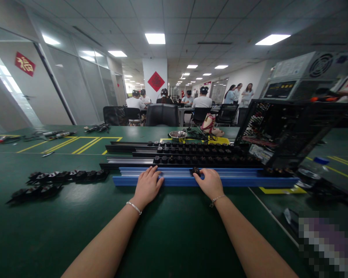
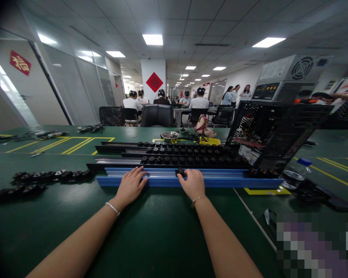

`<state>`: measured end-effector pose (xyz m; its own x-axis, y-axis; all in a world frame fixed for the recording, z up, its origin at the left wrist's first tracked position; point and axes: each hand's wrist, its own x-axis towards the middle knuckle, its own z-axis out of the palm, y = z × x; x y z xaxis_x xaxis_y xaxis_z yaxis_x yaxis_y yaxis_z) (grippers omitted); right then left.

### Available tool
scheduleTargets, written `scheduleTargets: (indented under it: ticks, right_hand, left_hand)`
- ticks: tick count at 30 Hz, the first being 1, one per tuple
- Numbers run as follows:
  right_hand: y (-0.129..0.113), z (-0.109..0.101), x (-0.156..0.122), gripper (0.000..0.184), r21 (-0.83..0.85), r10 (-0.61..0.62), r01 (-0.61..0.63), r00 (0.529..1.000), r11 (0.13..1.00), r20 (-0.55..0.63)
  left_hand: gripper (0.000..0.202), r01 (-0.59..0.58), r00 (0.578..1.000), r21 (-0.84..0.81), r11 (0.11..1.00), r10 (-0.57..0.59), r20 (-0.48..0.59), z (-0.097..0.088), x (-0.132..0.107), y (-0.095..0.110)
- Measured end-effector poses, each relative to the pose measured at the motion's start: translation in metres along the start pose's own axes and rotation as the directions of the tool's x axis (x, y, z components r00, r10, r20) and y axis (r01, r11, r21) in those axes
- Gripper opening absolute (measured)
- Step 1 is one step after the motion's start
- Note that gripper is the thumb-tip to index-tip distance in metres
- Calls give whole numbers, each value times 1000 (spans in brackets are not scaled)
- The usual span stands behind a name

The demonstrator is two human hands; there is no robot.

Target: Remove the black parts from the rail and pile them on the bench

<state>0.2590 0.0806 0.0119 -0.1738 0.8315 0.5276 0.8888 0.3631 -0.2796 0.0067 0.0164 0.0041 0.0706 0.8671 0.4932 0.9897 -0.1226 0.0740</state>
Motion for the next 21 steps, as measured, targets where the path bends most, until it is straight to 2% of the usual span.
scheduleTargets:
  ticks: [21]
  right_hand:
    - [-11,-5,0,26,23,-52,50,995,998,88]
  left_hand:
    - [43,8,1000,4,1000,-8,-20,1,-1,0]
